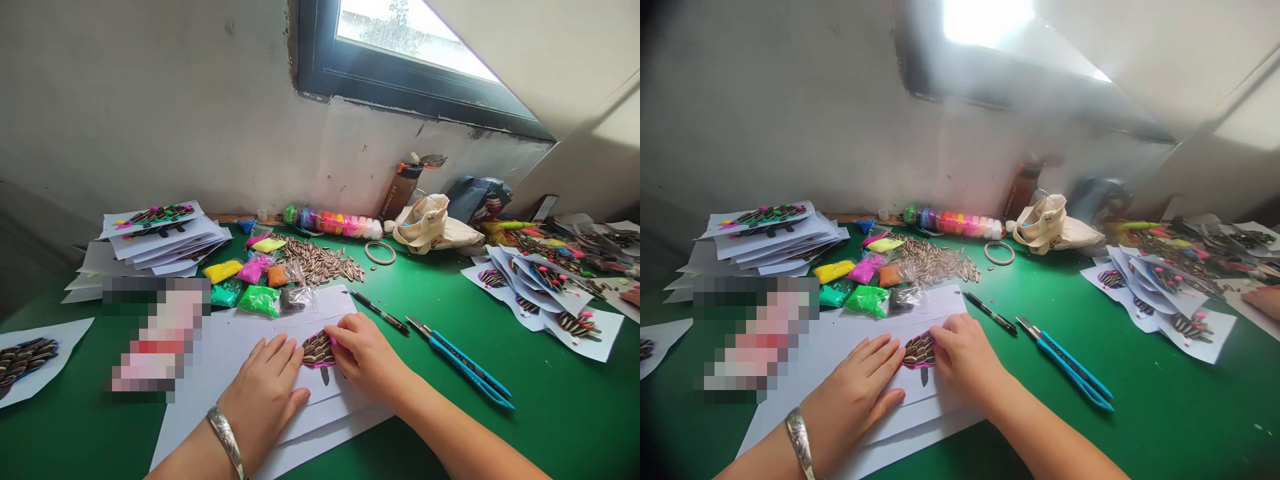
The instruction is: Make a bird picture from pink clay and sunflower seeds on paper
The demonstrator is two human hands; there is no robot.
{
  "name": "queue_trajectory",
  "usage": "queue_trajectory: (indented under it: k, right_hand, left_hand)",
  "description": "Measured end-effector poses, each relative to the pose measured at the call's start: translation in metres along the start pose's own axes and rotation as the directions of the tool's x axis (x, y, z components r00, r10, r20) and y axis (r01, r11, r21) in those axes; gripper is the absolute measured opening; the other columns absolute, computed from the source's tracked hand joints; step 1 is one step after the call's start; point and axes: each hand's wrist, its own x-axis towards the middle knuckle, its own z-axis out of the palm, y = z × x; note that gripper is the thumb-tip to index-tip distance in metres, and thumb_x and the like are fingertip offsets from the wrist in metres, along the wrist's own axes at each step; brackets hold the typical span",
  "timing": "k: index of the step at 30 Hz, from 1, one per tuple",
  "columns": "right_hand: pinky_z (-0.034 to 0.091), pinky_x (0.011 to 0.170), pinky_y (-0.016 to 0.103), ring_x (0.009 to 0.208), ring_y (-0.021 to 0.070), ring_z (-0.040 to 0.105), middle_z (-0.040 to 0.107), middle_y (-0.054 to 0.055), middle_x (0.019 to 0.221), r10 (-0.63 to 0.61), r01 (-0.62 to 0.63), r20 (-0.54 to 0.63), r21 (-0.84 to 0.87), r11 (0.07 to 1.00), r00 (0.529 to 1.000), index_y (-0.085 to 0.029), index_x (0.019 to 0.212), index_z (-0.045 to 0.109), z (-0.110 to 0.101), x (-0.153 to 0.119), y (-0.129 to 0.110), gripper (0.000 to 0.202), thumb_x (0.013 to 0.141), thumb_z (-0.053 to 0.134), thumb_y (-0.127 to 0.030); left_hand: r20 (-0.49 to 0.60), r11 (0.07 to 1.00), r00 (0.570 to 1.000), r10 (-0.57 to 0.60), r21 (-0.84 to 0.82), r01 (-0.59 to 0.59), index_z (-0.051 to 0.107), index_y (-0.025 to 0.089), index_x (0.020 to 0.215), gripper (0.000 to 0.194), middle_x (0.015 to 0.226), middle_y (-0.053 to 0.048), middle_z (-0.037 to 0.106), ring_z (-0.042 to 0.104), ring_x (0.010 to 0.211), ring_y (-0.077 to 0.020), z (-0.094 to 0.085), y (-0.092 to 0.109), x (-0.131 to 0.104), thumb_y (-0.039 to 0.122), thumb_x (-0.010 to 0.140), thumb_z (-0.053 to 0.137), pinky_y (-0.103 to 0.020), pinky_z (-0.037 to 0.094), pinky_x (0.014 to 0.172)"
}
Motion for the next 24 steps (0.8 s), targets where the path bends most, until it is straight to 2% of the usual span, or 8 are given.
queue_trajectory:
  k: [6, 9, 11, 13, 14, 16, 20, 24]
  right_hand:
    - [0.047, 0.077, 0.032, 0.086, 0.0194, 0.056, 0.06, 0.007, 0.093, 0.098, -0.072, -0.138, 0.178, 0.981, 0.986, -0.021, 0.111, 0.065, -0.003, -0.005, 0.02, 0.029, 0.086, 0.051, -0.015]
    - [0.047, 0.075, 0.029, 0.082, 0.0174, 0.059, 0.063, 0.006, 0.091, 0.136, -0.11, -0.131, 0.188, 0.976, 0.982, -0.02, 0.107, 0.066, -0.008, 0.0, 0.032, 0.027, 0.086, 0.049, -0.015]
    - [0.046, 0.075, 0.027, 0.081, 0.0165, 0.06, 0.065, 0.005, 0.088, 0.14, -0.124, -0.122, 0.125, 0.984, 0.983, -0.02, 0.104, 0.068, -0.013, 0.013, 0.036, 0.026, 0.086, 0.049, -0.013]
    - [0.044, 0.072, 0.024, 0.08, 0.0152, 0.061, 0.067, 0.004, 0.086, 0.142, -0.145, -0.093, -0.018, 0.989, 0.985, -0.021, 0.099, 0.069, -0.018, 0.035, 0.036, 0.025, 0.086, 0.05, -0.012]
    - [0.043, 0.072, 0.023, 0.08, 0.0148, 0.061, 0.067, 0.002, 0.084, 0.155, -0.164, -0.083, -0.117, 0.98, 0.984, -0.022, 0.094, 0.069, -0.02, 0.047, 0.036, 0.024, 0.086, 0.049, -0.013]
    - [0.041, 0.07, 0.023, 0.079, 0.0158, 0.06, 0.067, 0.003, 0.078, 0.18, -0.196, -0.106, -0.173, 0.965, 0.978, -0.021, 0.079, 0.069, -0.021, 0.073, 0.034, 0.023, 0.087, 0.048, -0.015]
    - [0.039, 0.07, 0.027, 0.083, 0.0199, 0.06, 0.067, 0.008, 0.082, 0.244, -0.283, -0.178, -0.242, 0.928, 0.953, -0.02, 0.074, 0.067, -0.007, 0.107, 0.036, 0.029, 0.091, 0.044, -0.025]
    - [0.038, 0.069, 0.028, 0.084, 0.0215, 0.059, 0.067, 0.009, 0.084, 0.257, -0.305, -0.198, -0.276, 0.911, 0.946, -0.019, 0.075, 0.066, 0.012, 0.116, 0.042, 0.025, 0.089, 0.047, -0.025]
  left_hand:
    - [-0.042, 0.999, 0.999, 0.014, 0.044, -0.012, 0.061, 0.01, 0.118, 0.044, 0.118, -0.014, 0.066, 0.062, 0.108, -0.0339, 0.003, -0.004, -0.002, 0.028, 0.079, 0.064, -0.049, 0.055, 0.085]
    - [-0.044, 0.999, 0.999, 0.006, 0.055, -0.003, 0.06, 0.011, 0.121, 0.049, 0.119, -0.013, 0.066, 0.062, 0.108, -0.0334, 0.007, -0.007, -0.004, 0.03, 0.076, 0.066, -0.046, 0.057, 0.085]
    - [-0.013, 0.998, 1.0, 0.002, 0.055, -0.001, 0.061, 0.011, 0.119, 0.049, 0.12, -0.014, 0.066, 0.062, 0.109, -0.0339, 0.007, -0.009, -0.004, 0.032, 0.075, 0.067, -0.046, 0.057, 0.086]
    - [0.033, 0.999, 0.999, -0.001, 0.053, -0.001, 0.063, 0.01, 0.117, 0.049, 0.119, -0.015, 0.066, 0.062, 0.108, -0.0349, 0.005, -0.01, -0.003, 0.032, 0.074, 0.069, -0.047, 0.057, 0.086]
    - [0.055, 0.999, 0.998, -0.006, 0.051, 0.003, 0.064, 0.009, 0.116, 0.049, 0.119, -0.015, 0.066, 0.062, 0.108, -0.0353, 0.004, -0.01, -0.002, 0.032, 0.073, 0.07, -0.047, 0.057, 0.086]
    - [0.096, 0.999, 0.995, -0.015, 0.048, 0.01, 0.065, 0.009, 0.115, 0.05, 0.119, -0.016, 0.065, 0.062, 0.108, -0.0357, 0.0, -0.01, -0.001, 0.031, 0.071, 0.072, -0.047, 0.058, 0.086]
    - [0.16, 0.999, 0.987, -0.032, 0.041, 0.025, 0.065, 0.009, 0.115, 0.05, 0.121, -0.015, 0.064, 0.062, 0.109, -0.0359, -0.005, -0.009, 0.002, 0.029, 0.07, 0.073, -0.047, 0.057, 0.087]
    - [0.193, 0.998, 0.98, -0.049, 0.034, 0.043, 0.065, 0.01, 0.117, 0.05, 0.123, -0.014, 0.062, 0.06, 0.111, -0.0355, -0.007, -0.008, 0.003, 0.028, 0.071, 0.072, -0.046, 0.057, 0.089]
